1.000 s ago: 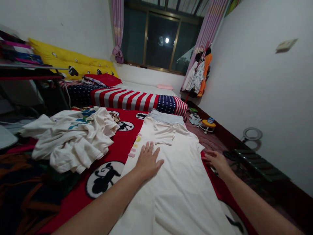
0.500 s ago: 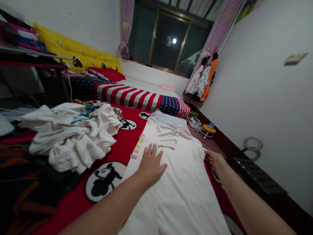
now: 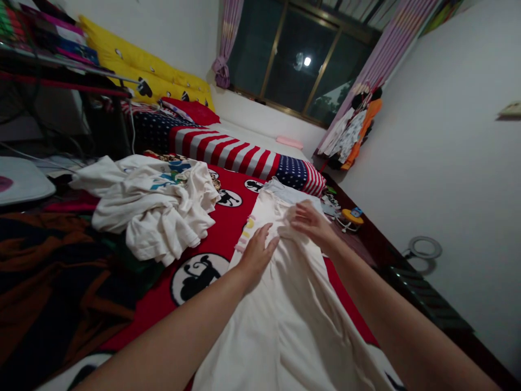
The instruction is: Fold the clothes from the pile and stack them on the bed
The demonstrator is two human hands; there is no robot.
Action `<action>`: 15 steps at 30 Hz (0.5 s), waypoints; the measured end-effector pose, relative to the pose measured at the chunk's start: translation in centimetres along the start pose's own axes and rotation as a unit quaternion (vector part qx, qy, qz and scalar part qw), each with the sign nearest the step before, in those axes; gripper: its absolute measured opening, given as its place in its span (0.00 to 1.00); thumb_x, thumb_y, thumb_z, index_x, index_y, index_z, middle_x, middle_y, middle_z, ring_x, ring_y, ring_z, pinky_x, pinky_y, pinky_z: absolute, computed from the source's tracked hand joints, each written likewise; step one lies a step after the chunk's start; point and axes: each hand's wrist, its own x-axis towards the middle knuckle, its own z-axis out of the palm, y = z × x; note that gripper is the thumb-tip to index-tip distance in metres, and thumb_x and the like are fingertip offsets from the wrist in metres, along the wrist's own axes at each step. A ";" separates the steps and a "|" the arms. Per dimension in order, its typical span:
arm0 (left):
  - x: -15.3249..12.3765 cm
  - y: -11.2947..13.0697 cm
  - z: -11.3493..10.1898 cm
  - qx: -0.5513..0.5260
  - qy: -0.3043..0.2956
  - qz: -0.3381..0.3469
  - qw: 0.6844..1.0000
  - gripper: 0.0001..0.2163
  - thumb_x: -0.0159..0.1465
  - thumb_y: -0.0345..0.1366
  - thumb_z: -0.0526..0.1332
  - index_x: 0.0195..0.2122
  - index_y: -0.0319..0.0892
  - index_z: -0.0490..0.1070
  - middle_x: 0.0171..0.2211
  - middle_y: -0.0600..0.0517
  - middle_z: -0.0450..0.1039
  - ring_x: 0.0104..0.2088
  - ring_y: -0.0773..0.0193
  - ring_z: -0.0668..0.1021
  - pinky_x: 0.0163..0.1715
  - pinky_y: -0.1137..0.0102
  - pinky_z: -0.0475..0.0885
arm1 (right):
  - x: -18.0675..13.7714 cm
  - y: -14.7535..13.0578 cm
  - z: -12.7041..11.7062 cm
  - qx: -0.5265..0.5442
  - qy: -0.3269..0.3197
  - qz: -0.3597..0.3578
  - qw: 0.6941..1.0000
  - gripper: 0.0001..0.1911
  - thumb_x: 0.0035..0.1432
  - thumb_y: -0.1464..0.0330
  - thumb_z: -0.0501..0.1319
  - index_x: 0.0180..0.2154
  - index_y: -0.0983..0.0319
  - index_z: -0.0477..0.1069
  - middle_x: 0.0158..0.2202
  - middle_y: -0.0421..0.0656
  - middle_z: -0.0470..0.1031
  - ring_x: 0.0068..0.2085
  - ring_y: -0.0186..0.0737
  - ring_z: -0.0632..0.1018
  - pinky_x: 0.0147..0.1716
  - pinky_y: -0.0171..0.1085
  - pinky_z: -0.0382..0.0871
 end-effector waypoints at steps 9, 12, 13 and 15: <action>0.1 -0.5 0.3 0.063 -0.047 0.033 0.996 0.24 0.59 0.27 0.58 0.57 0.43 0.64 0.51 0.44 0.69 0.50 0.57 0.73 0.53 0.61 0.68 | -15.5 -0.8 -5.1 -0.288 -0.105 0.049 0.951 0.16 0.53 0.60 0.59 0.40 0.62 0.74 0.40 0.48 0.76 0.39 0.43 0.77 0.40 0.40 0.70; 0.0 -0.3 0.3 0.096 -0.050 0.058 0.992 0.21 0.57 0.25 0.58 0.54 0.42 0.68 0.50 0.45 0.70 0.51 0.57 0.73 0.54 0.62 0.67 | -21.4 0.2 -7.5 -0.368 -0.111 0.158 0.910 0.19 0.51 0.59 0.60 0.44 0.60 0.71 0.40 0.46 0.77 0.38 0.43 0.78 0.38 0.38 0.69; 0.0 -0.3 0.3 0.101 -0.051 0.066 0.991 0.20 0.57 0.25 0.58 0.52 0.41 0.70 0.49 0.45 0.71 0.51 0.57 0.73 0.54 0.63 0.67 | -23.1 0.5 -7.9 -0.385 -0.117 0.193 0.895 0.20 0.50 0.59 0.61 0.45 0.59 0.70 0.39 0.45 0.77 0.38 0.44 0.78 0.36 0.37 0.69; 0.0 -0.4 0.4 0.106 -0.055 0.074 0.990 0.18 0.57 0.25 0.58 0.49 0.40 0.72 0.48 0.45 0.72 0.50 0.58 0.74 0.53 0.63 0.68 | -25.9 0.9 -8.5 -0.405 -0.128 0.237 0.873 0.19 0.48 0.60 0.63 0.43 0.58 0.71 0.36 0.44 0.78 0.37 0.44 0.78 0.34 0.36 0.67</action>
